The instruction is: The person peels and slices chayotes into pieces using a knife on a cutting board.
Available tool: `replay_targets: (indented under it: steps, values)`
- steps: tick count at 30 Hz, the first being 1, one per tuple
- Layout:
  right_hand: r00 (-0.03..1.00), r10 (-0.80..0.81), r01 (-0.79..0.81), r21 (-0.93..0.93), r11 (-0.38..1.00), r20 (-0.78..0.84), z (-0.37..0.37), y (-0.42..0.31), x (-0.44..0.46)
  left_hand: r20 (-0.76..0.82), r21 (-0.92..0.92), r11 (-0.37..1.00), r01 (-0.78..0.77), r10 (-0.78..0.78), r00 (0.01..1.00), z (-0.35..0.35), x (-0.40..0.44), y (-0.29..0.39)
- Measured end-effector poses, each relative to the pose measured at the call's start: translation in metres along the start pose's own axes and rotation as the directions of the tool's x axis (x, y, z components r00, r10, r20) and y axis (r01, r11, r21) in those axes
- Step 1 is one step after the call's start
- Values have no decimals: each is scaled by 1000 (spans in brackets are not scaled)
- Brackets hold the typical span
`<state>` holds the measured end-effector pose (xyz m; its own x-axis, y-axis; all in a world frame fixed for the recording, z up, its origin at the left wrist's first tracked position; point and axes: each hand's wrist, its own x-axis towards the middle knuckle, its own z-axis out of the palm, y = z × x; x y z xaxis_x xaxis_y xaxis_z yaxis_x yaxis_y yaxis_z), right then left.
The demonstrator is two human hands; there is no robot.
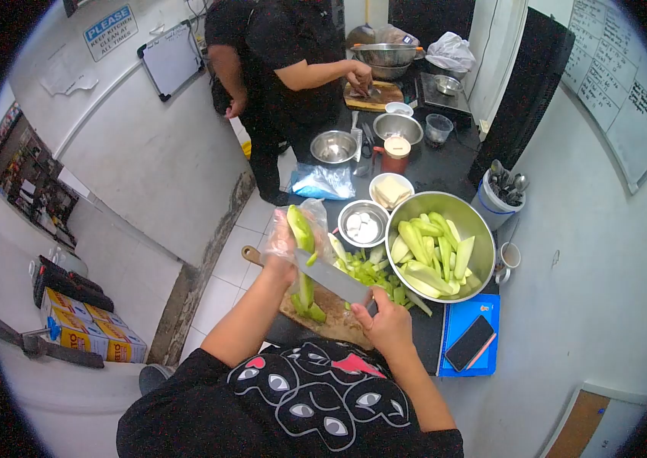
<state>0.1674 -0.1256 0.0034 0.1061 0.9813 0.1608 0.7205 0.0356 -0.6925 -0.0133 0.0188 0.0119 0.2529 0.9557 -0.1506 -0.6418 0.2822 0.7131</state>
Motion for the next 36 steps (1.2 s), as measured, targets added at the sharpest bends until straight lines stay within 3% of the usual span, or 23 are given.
replay_targets:
  steps: [2, 5, 8, 9, 10, 11, 12, 14, 15, 16, 20, 23, 26, 29, 32, 36]
  values:
    - [1000, -19, 19, -9, 1000, -9, 1, -3, 0, -98, -9, 999, 38, -39, 994, 5, -3, -2]
    - [999, -22, 21, -24, 999, -33, 3, -4, -1, -42, 36, 999, -31, 32, 999, -1, -4, -4]
    - [997, -35, 36, 9, 999, -73, 8, -5, 1, -144, -24, 999, 47, -50, 988, 7, -9, -16]
    - [998, -8, 12, 58, 998, -64, 9, -5, 4, -189, 305, 952, -19, 80, 979, 6, -12, -24]
    - [998, 18, -12, 107, 994, -57, 8, -6, 8, -185, 603, 795, -64, 217, 959, 5, -14, -34]
    - [998, 45, -37, 156, 987, -49, 7, -6, 11, -132, 834, 546, -84, 343, 930, 5, -17, -41]
    - [998, 57, -48, 193, 980, -38, 4, -6, 11, -109, 876, 476, -80, 357, 928, 8, -20, -43]
    - [997, 71, -67, 268, 961, -8, -4, -7, 11, -325, 496, 858, 136, 38, 945, 38, -25, -16]
    - [996, 89, -93, 242, 966, 25, -6, -5, 9, -361, 237, 939, 248, -151, 920, 46, -26, -6]
    - [993, 106, -116, 216, 969, 58, -8, -3, 7, -262, 49, 981, 186, -167, 951, 30, -12, -14]
    - [987, 111, -131, 176, 976, 118, -6, -4, -1, -129, -104, 994, -21, 7, 992, -10, 17, -22]
    - [996, 48, -60, 160, 985, 78, 1, 0, -2, 17, -174, 985, 11, -8, 1000, -1, 6, -8]
    - [999, 34, -40, 143, 989, 40, 3, 0, 0, 7, -114, 993, 22, -21, 1000, 2, 8, -8]
    - [997, 48, -53, 93, 994, 54, 1, 0, 3, 22, 124, 992, 32, -35, 999, 17, -1, 5]
    - [997, 47, -53, 91, 994, 68, 2, -3, 4, -169, 101, 988, 113, -94, 981, 20, 2, 4]
    - [997, 44, -45, 11, 999, 69, 0, -8, 2, -64, -81, 985, 150, -156, 986, 9, 8, 4]
